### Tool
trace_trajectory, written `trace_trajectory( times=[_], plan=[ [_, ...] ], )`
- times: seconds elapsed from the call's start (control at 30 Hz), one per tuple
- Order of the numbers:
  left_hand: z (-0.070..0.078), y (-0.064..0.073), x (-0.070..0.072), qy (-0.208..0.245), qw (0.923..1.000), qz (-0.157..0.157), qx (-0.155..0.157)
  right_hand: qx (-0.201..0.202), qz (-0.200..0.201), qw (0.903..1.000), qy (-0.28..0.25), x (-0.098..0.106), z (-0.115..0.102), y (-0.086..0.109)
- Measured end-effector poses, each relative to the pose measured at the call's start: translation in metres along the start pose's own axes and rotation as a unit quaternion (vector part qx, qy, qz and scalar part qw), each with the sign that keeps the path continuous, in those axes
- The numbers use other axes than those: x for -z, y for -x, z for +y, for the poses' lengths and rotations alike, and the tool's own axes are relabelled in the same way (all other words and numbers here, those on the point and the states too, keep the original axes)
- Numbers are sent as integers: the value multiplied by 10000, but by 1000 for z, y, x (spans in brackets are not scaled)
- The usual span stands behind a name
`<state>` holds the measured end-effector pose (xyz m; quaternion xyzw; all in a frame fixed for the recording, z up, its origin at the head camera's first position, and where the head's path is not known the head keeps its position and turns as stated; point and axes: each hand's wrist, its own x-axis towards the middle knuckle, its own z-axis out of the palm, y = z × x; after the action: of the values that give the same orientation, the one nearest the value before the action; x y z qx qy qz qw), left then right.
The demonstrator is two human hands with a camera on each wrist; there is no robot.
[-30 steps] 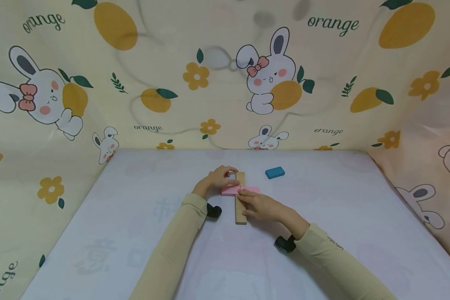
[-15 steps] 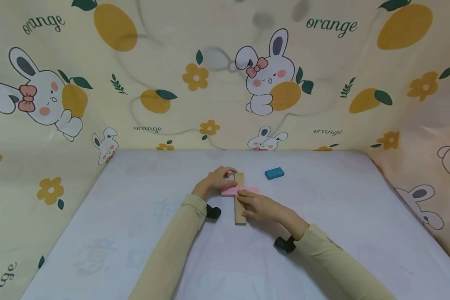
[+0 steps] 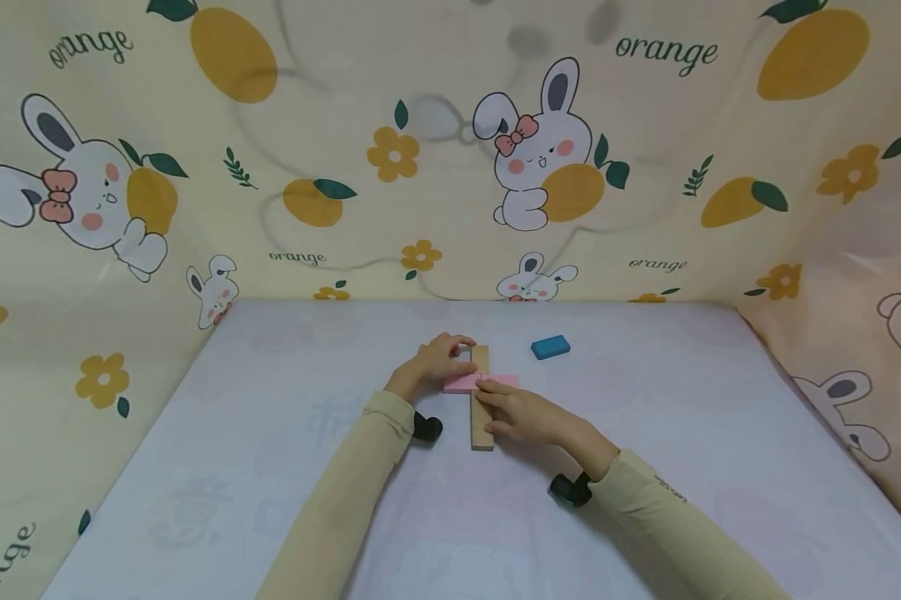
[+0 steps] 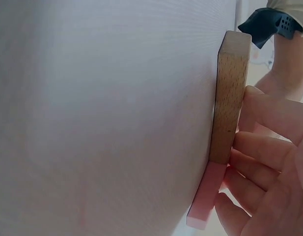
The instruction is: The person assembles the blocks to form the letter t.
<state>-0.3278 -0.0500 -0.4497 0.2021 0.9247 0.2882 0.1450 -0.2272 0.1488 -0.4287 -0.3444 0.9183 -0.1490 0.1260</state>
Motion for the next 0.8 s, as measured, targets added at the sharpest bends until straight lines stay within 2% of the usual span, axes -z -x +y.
trace_trajectory(
  times=[0.23, 0.4, 0.63, 0.8],
  plan=[
    [-3, 2, -2, 184, 9995, 235, -87, 9, 15, 10000, 11, 0, -1, 1],
    [-4, 8, 2, 316, 9986, 344, -231, -14, -7, 10000, 22, -1, -1, 0],
    [-3, 26, 12, 154, 9993, 174, -296, -100, -68, 9999, -87, 0, 0, 1],
    [-4, 34, 13, -15, 9995, 75, -293, -107, -49, 9998, -129, 0, 0, 1]
  ],
)
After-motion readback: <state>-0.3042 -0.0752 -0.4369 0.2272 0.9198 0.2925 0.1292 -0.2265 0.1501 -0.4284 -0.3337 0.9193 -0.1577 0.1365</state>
